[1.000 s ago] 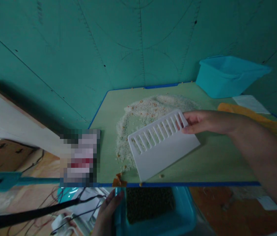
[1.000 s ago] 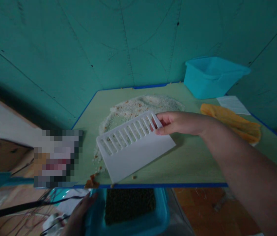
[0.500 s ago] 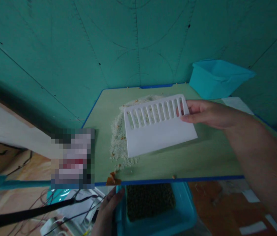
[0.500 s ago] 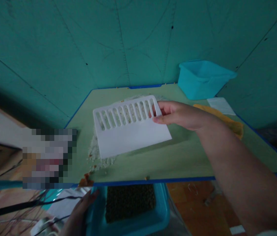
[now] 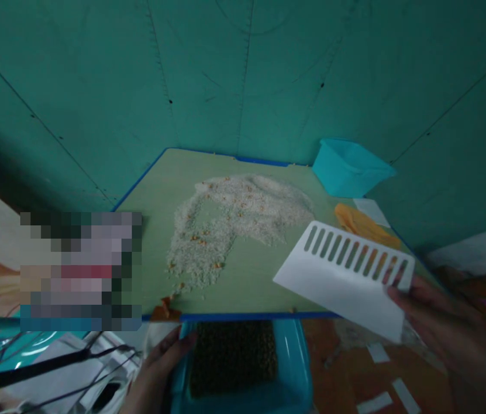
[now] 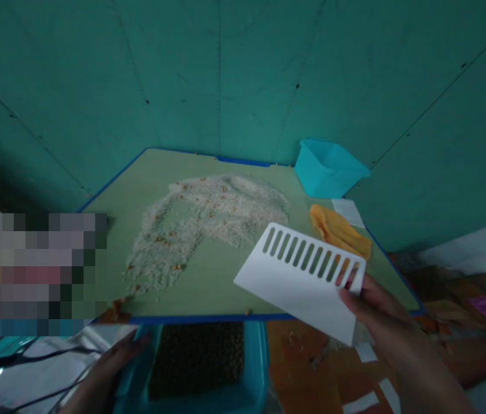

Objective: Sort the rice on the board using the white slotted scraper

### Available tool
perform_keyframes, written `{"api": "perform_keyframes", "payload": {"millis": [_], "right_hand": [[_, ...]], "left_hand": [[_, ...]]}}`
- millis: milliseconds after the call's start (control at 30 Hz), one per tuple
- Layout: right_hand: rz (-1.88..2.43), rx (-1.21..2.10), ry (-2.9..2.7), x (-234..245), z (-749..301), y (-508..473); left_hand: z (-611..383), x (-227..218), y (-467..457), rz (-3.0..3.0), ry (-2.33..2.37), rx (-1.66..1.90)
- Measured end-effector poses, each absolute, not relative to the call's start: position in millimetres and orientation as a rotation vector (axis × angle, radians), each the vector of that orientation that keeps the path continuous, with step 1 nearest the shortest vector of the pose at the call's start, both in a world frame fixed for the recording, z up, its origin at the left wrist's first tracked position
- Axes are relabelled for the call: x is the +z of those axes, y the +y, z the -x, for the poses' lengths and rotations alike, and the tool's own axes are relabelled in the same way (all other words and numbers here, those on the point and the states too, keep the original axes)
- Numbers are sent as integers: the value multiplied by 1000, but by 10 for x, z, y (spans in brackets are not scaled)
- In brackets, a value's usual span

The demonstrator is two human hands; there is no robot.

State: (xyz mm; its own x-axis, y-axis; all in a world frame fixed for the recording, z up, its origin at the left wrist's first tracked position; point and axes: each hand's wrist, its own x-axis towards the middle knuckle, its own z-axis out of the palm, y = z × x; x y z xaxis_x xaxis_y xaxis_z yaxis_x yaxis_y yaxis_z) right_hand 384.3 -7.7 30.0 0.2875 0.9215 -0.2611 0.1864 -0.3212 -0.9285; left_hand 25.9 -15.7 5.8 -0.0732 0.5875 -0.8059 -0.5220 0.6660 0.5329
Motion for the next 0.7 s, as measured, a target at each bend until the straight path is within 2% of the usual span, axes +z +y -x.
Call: {"api": "perform_keyframes", "payload": {"millis": [100,200,367,500,700], "right_hand": [[1702,1200,-1012,304,-3686,-215],[1698,1192,-1016,319,-3509,-291],[1488,1232,-895,341,-3297,-237],[1360,1162,-820,352,-3144,-41],[1230,1168,-991,285,-2988,225]], "left_hand": [[-264,-28,-165,-83,1340,867],[-187,-312,-137,-211,1404,930],[-40,-657,-101,-334,1451,1036],[-45,-384,-250,-255,1387,1096],[-48,-3,-586,-19,1358,1142]]}}
